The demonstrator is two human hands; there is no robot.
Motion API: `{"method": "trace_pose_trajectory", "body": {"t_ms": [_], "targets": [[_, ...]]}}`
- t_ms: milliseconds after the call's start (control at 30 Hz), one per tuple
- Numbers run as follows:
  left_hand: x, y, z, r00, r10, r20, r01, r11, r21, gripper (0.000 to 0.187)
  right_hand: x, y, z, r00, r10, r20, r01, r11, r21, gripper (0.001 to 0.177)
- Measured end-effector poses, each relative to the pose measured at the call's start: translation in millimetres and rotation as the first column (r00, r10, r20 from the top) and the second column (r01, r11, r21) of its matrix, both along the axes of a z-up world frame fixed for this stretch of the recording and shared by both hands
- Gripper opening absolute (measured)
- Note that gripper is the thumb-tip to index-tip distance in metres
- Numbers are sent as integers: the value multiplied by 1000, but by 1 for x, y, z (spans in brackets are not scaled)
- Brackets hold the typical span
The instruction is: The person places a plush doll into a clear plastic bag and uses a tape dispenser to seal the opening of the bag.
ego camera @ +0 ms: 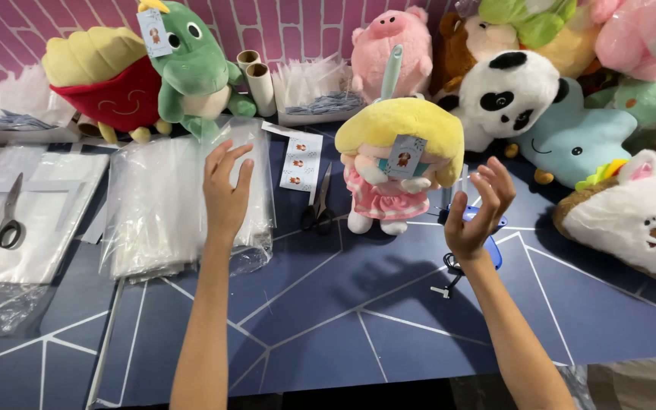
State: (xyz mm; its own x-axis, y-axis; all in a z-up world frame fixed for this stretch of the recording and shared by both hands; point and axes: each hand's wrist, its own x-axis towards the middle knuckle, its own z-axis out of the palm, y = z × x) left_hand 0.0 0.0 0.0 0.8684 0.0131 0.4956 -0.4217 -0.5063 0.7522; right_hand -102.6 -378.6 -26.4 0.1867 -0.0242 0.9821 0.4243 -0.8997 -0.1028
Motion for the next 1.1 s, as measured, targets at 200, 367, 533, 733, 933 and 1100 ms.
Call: {"method": "trace_pose_trajectory", "body": {"t_ms": [200,367,533,733,933,1100], "targets": [[-36,59,-42,964,265,15,-252,898,360,40,-11,59,-12,963,268,-39,-271,954,-130,13],[-51,61,-47,935,352,-42,-307,864,400,55,-12,145,-16,707,430,-561,-529,848,-17,25],[-46,59,-53,926,366,-88,-303,863,405,56,14,193,-24,209,571,-794,-430,782,450,49],[-55,61,-53,934,349,79,-357,901,247,47,43,222,-28,151,642,-751,-277,757,591,47],[-63,47,-41,930,234,282,-275,955,113,39,67,237,-39,118,820,-560,-292,568,770,66],[-68,40,-46,922,40,385,-27,999,-39,46,64,234,-23,286,850,-442,-352,522,777,40]]}}
